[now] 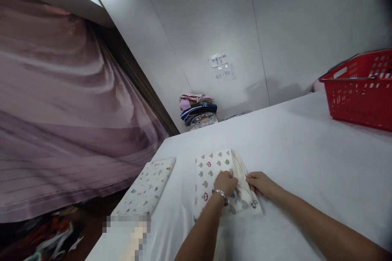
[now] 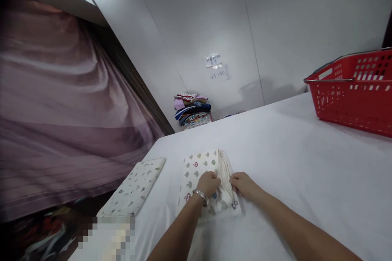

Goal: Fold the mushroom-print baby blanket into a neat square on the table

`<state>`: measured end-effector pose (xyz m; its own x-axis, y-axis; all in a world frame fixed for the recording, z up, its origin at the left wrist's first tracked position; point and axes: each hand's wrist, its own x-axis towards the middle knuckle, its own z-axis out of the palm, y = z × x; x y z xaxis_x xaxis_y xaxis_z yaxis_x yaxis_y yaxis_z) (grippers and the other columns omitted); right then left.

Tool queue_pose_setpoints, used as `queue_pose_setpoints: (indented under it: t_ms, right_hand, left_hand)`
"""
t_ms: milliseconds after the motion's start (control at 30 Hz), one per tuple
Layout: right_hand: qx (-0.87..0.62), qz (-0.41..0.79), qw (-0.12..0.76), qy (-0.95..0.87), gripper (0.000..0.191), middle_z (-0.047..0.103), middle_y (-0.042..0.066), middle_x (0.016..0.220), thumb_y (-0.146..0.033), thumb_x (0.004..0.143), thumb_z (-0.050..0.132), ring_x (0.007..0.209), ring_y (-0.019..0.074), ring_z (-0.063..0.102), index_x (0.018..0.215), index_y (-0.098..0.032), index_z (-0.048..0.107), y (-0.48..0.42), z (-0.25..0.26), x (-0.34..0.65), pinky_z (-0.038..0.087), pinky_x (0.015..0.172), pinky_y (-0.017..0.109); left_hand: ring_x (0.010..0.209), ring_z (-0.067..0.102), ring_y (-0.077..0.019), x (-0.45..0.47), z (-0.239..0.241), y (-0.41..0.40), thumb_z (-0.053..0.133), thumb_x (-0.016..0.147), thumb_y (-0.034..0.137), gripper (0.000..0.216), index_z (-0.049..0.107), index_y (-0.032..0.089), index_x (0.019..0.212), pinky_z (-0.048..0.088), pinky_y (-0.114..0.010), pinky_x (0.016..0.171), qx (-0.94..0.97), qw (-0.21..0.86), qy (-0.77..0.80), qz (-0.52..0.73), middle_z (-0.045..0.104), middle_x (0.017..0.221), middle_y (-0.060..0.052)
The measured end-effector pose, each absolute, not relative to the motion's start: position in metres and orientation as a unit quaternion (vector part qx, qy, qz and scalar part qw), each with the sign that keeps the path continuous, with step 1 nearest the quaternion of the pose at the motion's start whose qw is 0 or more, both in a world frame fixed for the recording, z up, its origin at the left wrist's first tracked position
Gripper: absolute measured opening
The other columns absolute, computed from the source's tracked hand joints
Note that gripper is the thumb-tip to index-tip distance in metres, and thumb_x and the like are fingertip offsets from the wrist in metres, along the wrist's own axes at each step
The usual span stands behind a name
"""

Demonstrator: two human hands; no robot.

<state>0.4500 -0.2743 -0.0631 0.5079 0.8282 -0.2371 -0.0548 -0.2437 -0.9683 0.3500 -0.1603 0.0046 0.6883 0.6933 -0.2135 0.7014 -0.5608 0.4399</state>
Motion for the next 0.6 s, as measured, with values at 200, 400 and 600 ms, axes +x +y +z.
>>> queue_pose_setpoints:
  t_ms: [200,400,600]
  right_hand:
    - [-0.706,0.289,0.576,-0.293,0.005,0.048,-0.006,0.052,-0.024,0.068,0.048,0.048,0.0087,0.043,0.067,-0.020,0.048,-0.277,-0.057,0.446,0.031,0.047,0.021]
    - [-0.761,0.210,0.479,-0.383,0.025,0.056,-0.002,0.059,-0.040,0.075,0.049,0.057,0.0120,0.049,0.065,-0.019,0.057,-0.280,-0.041,0.438,0.031,0.052,0.022]
    - [-0.789,0.235,0.434,-0.367,0.017,0.062,0.001,0.061,-0.034,0.068,0.057,0.058,0.0128,0.051,0.064,-0.018,0.060,-0.272,-0.044,0.438,0.029,0.050,0.022]
  left_hand:
    - [0.042,0.054,-0.0116,0.348,-0.007,-0.151,0.046,0.068,0.024,0.015,0.057,0.015,0.062,0.037,-0.019,0.040,0.851,0.342,0.398,-0.010,0.050,0.041,0.002]
    - [0.040,0.052,-0.0104,0.348,-0.014,-0.149,0.050,0.067,0.026,0.015,0.058,0.015,0.061,0.036,-0.018,0.040,0.839,0.373,0.395,0.010,0.048,0.038,0.004]
    - [0.039,0.050,-0.0098,0.347,-0.018,-0.147,0.048,0.069,0.028,0.020,0.060,0.014,0.060,0.035,-0.018,0.039,0.840,0.375,0.392,0.014,0.049,0.038,0.003]
